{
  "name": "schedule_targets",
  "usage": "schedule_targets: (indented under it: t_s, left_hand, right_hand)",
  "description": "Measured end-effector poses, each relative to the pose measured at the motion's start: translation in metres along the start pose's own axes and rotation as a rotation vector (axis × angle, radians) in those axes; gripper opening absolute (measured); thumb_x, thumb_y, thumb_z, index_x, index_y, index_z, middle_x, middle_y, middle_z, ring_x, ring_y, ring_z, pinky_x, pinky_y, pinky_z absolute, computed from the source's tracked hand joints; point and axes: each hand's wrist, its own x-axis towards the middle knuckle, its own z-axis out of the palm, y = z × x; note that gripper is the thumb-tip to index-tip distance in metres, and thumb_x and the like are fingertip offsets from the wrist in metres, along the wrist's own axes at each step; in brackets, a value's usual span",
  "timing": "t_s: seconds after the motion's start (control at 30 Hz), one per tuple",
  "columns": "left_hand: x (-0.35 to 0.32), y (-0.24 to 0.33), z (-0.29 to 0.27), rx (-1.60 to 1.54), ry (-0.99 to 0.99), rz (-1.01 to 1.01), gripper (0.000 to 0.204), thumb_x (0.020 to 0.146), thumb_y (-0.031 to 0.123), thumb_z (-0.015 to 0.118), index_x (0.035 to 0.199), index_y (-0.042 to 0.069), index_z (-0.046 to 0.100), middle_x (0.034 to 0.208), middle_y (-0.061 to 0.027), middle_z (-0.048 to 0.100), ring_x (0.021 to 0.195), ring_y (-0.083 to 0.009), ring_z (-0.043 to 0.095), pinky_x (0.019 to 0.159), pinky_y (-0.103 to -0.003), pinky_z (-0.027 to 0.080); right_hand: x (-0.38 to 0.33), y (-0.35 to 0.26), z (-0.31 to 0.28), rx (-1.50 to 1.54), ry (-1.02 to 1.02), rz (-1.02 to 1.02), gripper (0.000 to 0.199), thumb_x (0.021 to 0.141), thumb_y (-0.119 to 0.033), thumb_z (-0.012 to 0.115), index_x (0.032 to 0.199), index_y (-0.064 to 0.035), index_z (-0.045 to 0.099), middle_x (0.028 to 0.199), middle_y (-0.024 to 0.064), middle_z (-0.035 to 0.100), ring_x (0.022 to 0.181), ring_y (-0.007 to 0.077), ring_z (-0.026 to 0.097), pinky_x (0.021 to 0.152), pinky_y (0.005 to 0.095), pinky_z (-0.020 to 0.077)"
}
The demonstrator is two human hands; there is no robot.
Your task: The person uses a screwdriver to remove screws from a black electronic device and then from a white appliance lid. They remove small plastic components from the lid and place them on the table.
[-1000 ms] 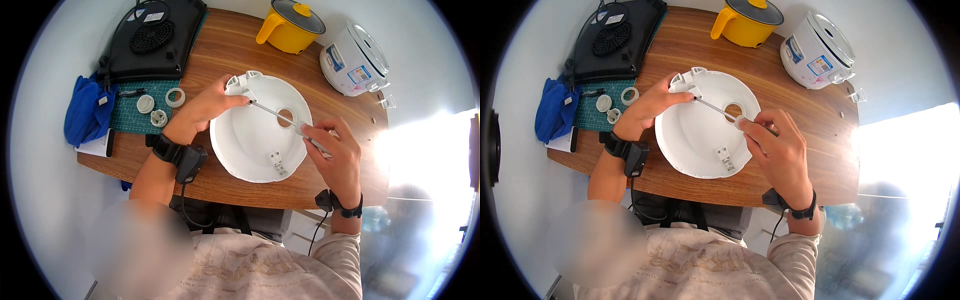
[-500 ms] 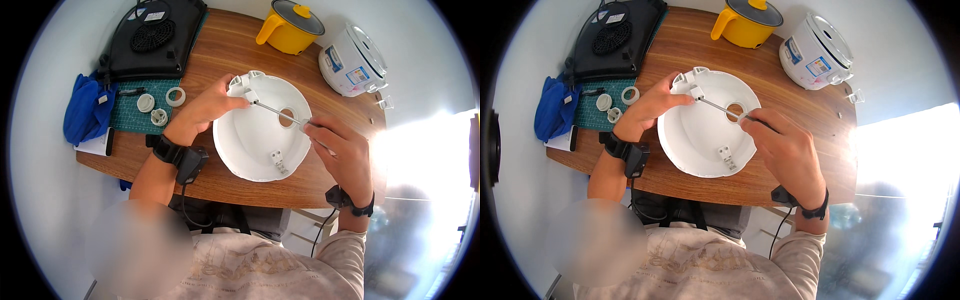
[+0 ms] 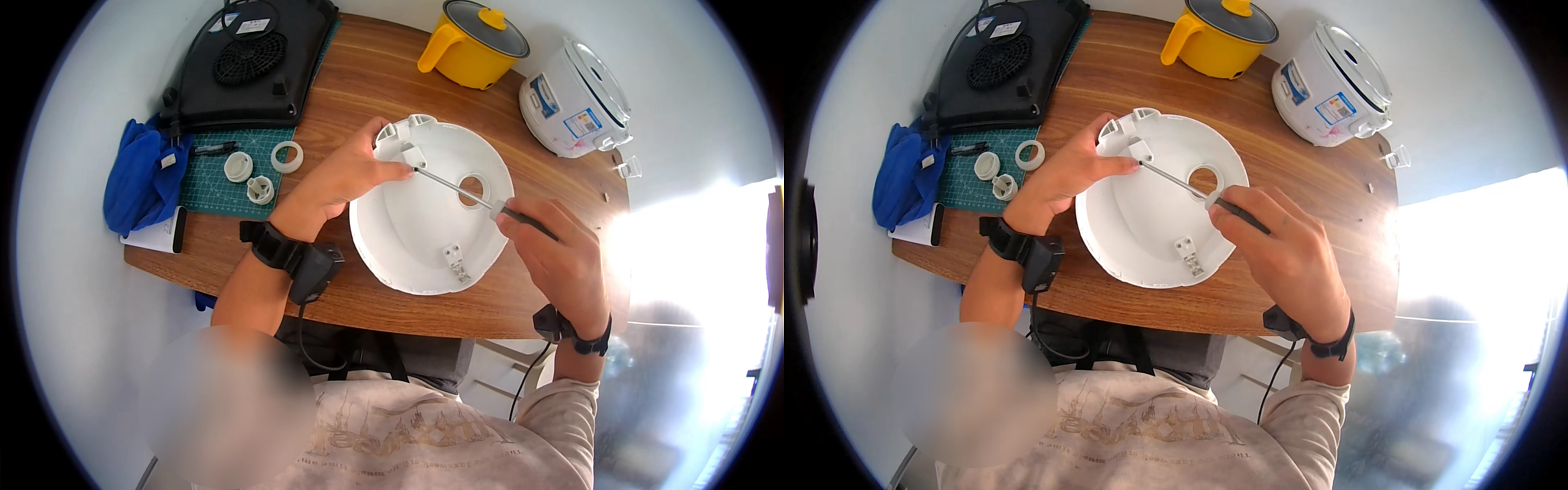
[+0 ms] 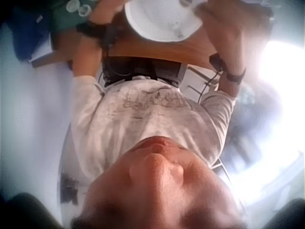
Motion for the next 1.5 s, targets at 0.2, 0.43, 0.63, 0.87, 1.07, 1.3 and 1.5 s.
schedule_targets:
  t_s: [0.2, 0.43, 0.63, 0.87, 1.07, 1.3, 1.5]
  left_hand:
    - [0.0, -0.002, 0.0, 0.032, 0.035, 0.008, 0.086, 0.078, 0.011, 0.083, 0.148, -0.001, 0.034, 0.127, -0.0193, 0.06, 0.113, -0.0264, 0.063, 0.094, -0.036, 0.054]
    - [-0.003, 0.001, 0.004, 0.014, 0.014, 0.039, 0.082, 0.079, 0.009, 0.082, 0.146, 0.001, 0.037, 0.125, -0.0188, 0.061, 0.11, -0.026, 0.064, 0.09, -0.037, 0.056]
    - [-0.003, 0.0, 0.005, 0.034, 0.036, 0.058, 0.065, 0.079, 0.009, 0.081, 0.135, 0.007, 0.047, 0.117, -0.014, 0.065, 0.107, -0.0243, 0.066, 0.088, -0.038, 0.057]
    - [-0.003, -0.002, 0.005, -0.002, 0.013, 0.072, 0.06, 0.079, 0.008, 0.08, 0.131, 0.008, 0.05, 0.116, -0.0123, 0.065, 0.106, -0.0223, 0.066, 0.088, -0.037, 0.057]
    - [-0.001, -0.004, 0.005, -0.011, 0.004, 0.079, 0.059, 0.079, 0.008, 0.079, 0.131, 0.007, 0.05, 0.115, -0.0113, 0.065, 0.104, -0.0215, 0.066, 0.087, -0.035, 0.056]
    - [-0.001, -0.007, 0.0, -0.015, 0.0, 0.077, 0.061, 0.078, 0.007, 0.079, 0.131, 0.005, 0.049, 0.115, -0.0118, 0.065, 0.106, -0.022, 0.065, 0.088, -0.036, 0.056]
    - [0.003, -0.007, 0.004, 0.019, 0.042, 0.046, 0.065, 0.078, 0.008, 0.08, 0.134, 0.004, 0.048, 0.118, -0.0125, 0.065, 0.108, -0.0222, 0.065, 0.09, -0.035, 0.055]
  right_hand:
    - [0.003, -0.004, 0.0, -0.015, -0.013, 0.01, 0.022, 0.074, 0.004, 0.07, 0.095, -0.0039, 0.07, 0.101, 0.0062, 0.066, 0.087, 0.0225, 0.067, 0.069, 0.0323, 0.0581]
    - [0.003, -0.009, -0.005, 0.009, -0.037, 0.057, 0.022, 0.075, -0.002, 0.076, 0.096, -0.0055, 0.071, 0.101, 0.0063, 0.066, 0.086, 0.0223, 0.068, 0.069, 0.0314, 0.0588]
    - [-0.001, -0.007, -0.006, 0.022, -0.027, 0.112, 0.02, 0.077, -0.006, 0.079, 0.096, -0.0055, 0.072, 0.102, 0.0066, 0.065, 0.086, 0.0218, 0.069, 0.071, 0.0319, 0.0586]
    - [-0.006, -0.005, -0.002, 0.074, -0.004, 0.142, 0.015, 0.08, -0.004, 0.077, 0.094, -0.0044, 0.073, 0.099, 0.0069, 0.065, 0.083, 0.0222, 0.069, 0.071, 0.0323, 0.0571]
    - [-0.006, -0.011, 0.0, 0.074, 0.015, 0.185, 0.013, 0.08, -0.003, 0.076, 0.093, -0.0048, 0.073, 0.098, 0.0067, 0.067, 0.081, 0.0231, 0.068, 0.07, 0.0324, 0.0562]
    - [-0.02, 0.011, 0.003, 0.061, 0.242, 0.423, 0.016, 0.081, -0.004, 0.076, 0.096, -0.0035, 0.072, 0.095, 0.0089, 0.071, 0.083, 0.0206, 0.069, 0.075, 0.0303, 0.0545]
    - [-0.057, 0.066, 0.019, 0.29, 0.235, 0.775, 0.018, 0.088, -0.007, 0.073, 0.104, -0.0013, 0.069, 0.097, 0.0079, 0.072, 0.087, 0.0163, 0.068, 0.082, 0.0294, 0.0528]
